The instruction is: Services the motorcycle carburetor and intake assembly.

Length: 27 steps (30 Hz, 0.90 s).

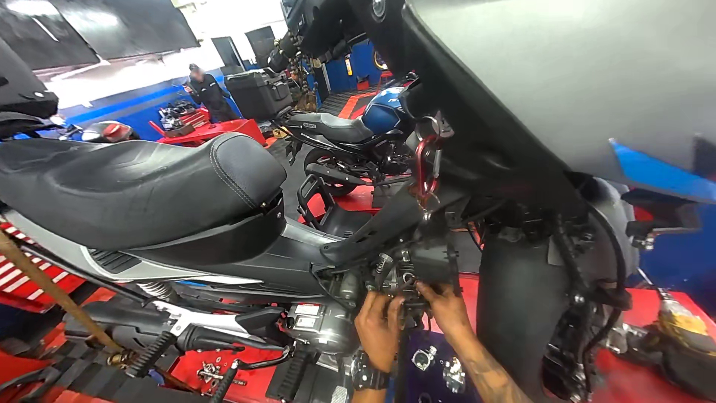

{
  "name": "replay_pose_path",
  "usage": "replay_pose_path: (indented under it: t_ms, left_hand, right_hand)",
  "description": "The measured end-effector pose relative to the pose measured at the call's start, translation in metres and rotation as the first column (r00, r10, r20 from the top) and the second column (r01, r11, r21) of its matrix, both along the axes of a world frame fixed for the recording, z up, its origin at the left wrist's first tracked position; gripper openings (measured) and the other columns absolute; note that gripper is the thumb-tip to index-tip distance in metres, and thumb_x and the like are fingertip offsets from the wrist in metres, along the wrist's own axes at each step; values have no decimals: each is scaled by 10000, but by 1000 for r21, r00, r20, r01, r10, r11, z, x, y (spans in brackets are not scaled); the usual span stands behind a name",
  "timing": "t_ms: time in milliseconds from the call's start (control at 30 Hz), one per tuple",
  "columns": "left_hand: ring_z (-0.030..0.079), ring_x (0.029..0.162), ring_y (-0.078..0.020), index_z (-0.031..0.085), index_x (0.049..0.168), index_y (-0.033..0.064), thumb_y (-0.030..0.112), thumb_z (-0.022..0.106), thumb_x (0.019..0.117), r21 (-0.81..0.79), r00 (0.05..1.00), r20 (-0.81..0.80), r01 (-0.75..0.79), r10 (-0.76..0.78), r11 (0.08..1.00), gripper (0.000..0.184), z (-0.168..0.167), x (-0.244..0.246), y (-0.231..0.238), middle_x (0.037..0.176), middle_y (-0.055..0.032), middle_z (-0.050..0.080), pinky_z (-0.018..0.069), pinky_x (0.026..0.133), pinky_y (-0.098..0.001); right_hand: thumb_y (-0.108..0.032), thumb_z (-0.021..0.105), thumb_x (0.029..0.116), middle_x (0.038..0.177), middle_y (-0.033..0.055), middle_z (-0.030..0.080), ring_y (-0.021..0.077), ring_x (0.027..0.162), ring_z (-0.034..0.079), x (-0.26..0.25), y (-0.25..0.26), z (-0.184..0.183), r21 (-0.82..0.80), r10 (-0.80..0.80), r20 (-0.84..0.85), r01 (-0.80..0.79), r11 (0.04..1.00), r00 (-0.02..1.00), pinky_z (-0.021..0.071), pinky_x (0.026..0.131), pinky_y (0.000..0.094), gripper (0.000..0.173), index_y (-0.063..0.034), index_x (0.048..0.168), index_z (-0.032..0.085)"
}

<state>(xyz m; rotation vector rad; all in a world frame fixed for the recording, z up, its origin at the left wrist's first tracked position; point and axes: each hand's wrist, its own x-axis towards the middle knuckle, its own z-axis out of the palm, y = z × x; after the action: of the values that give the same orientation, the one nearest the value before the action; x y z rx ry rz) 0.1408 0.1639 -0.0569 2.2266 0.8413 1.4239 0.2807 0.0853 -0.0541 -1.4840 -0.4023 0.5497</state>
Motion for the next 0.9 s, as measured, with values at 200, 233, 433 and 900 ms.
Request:
replay_pose_path:
  t_ms: [200, 233, 433, 900]
  left_hand:
    - [660, 703, -46, 765, 903, 52, 278, 828, 842, -101, 976, 212, 64, -41, 993, 242, -6, 2, 1, 883, -11, 691, 607, 633, -211]
    - [646, 693, -54, 748, 904, 46, 261, 858, 801, -136, 965, 261, 56, -19, 989, 262, -6, 3, -1, 882, -15, 678, 598, 623, -211]
    - [613, 1093, -208, 640, 1224, -27, 410, 924, 666, -252, 952, 292, -10, 86, 968, 763, -1, 2, 2, 1297, -181, 573, 581, 858, -327]
    - [633, 1150, -205, 600, 1245, -47, 356, 850, 782, -246, 952, 292, -22, 96, 969, 663, -5, 11, -6, 1262, -175, 633, 561, 974, -350]
  right_hand:
    - [-260, 758, 940, 947, 38, 761, 135, 885, 728, 2, -2, 0, -97, 31, 89, -22, 995, 996, 613, 852, 363, 219, -74, 1057, 747]
    - [-257, 754, 944, 953, 44, 760, 140, 892, 727, 3, -3, 1, -104, 56, 79, -47, 993, 995, 611, 859, 367, 219, -69, 1057, 747]
    - [-252, 740, 956, 951, 25, 771, 121, 909, 735, 6, -1, -3, -80, 108, 126, -99, 992, 986, 615, 883, 338, 198, -80, 1052, 757]
    - [-436, 564, 1024, 968, 40, 736, 151, 962, 703, 5, -1, -4, -367, 188, 416, -25, 930, 890, 569, 925, 423, 368, -120, 1086, 742]
